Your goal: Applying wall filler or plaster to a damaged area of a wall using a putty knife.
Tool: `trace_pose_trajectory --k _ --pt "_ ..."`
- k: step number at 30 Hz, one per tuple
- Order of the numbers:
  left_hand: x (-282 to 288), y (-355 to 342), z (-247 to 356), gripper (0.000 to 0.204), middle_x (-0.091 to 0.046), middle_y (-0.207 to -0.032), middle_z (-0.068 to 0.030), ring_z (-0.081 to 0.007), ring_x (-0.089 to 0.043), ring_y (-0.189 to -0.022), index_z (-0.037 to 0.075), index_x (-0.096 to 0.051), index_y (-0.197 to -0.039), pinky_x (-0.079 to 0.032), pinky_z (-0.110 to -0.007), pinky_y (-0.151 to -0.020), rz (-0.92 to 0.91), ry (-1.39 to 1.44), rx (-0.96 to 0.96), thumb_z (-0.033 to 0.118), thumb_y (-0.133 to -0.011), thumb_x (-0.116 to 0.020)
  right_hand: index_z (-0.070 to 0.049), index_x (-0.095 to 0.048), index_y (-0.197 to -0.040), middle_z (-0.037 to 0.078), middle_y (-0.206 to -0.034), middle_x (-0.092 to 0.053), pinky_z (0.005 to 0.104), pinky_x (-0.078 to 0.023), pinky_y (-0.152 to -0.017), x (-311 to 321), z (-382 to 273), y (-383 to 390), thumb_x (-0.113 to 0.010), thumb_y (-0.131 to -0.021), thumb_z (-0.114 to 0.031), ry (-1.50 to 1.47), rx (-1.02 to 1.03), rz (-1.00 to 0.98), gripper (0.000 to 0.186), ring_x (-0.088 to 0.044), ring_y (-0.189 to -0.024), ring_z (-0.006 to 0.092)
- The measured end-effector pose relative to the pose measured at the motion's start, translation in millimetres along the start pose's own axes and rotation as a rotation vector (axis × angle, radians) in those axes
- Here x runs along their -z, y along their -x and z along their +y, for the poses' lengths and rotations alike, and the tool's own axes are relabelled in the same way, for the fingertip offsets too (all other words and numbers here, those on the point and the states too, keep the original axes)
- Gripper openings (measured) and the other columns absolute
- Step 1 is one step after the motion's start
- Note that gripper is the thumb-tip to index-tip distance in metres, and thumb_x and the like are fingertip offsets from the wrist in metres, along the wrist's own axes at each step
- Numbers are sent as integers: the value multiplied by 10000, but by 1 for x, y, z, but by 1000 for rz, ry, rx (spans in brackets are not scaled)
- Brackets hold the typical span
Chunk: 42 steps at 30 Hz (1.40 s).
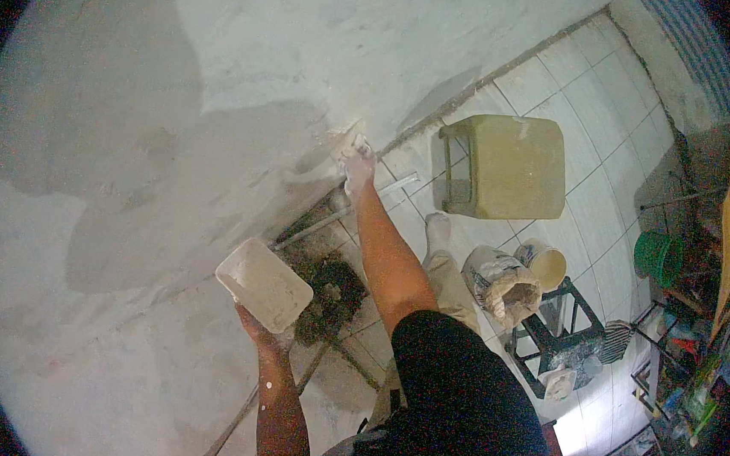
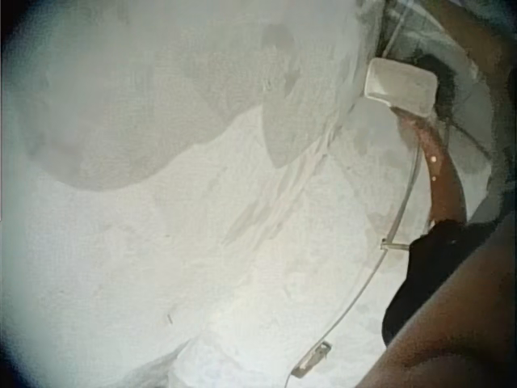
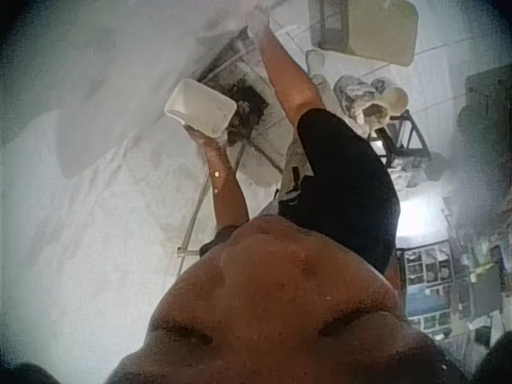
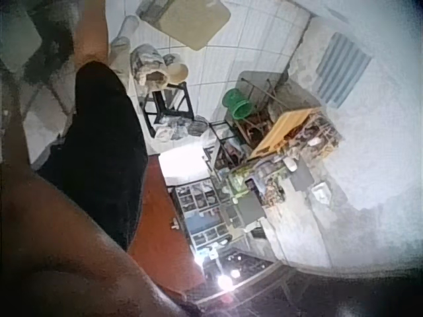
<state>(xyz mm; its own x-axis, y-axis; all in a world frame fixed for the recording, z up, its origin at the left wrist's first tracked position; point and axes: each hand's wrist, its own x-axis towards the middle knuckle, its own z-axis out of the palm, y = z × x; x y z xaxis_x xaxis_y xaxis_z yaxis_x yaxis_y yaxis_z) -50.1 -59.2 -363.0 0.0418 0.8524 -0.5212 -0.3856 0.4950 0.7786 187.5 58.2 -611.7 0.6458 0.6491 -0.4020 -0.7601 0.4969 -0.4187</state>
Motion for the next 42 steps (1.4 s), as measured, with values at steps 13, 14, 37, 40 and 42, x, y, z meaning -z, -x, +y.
trace_pose_trajectory --k 13,14,37,40,42 --pt "0 24 19 548 -468 -1166 -73 -288 -494 -1023 141 -360 -1242 -448 -477 -812 -62 76 -34 498 -828 -385 -22 -515 -1062 49 -905 -537 259 -455 -674 -90 -7 105 -486 -822 -68 1065 485 -299 245 -513 -774 139" --pt "7 31 31 535 -473 -1160 -66 -282 -499 -1017 144 -368 -1236 -448 -477 -813 -51 50 -67 490 -828 -389 -19 -505 -1075 54 -932 -522 252 -445 -673 -101 -7 126 -494 -822 -75 235 112 -147 260 -501 -781 129" --pt "-2 35 57 514 -489 -1121 -52 -266 -513 -987 150 -389 -1210 -466 -474 -786 -64 108 -86 482 -817 -404 -21 -547 -921 63 -783 -555 290 -437 -594 -98 -59 84 -489 -826 -132 665 392 109 157 -535 -691 161" --pt "-13 33 58 513 -491 -1114 -53 -266 -517 -979 144 -386 -1210 -472 -474 -772 -54 198 -30 475 -819 -404 -48 -549 -876 27 -735 -528 273 -432 -547 -84 -67 43 -496 -832 -118 359 204 173 98 -518 -667 129" --pt "-26 34 54 507 -487 -1119 -60 -270 -521 -973 135 -384 -1213 -474 -484 -761 14 -94 -152 464 -827 -397 -24 -515 -893 39 -747 -531 277 -431 -539 -74 -67 16 -502 -825 -93 165 168 142 98 -522 -644 157"
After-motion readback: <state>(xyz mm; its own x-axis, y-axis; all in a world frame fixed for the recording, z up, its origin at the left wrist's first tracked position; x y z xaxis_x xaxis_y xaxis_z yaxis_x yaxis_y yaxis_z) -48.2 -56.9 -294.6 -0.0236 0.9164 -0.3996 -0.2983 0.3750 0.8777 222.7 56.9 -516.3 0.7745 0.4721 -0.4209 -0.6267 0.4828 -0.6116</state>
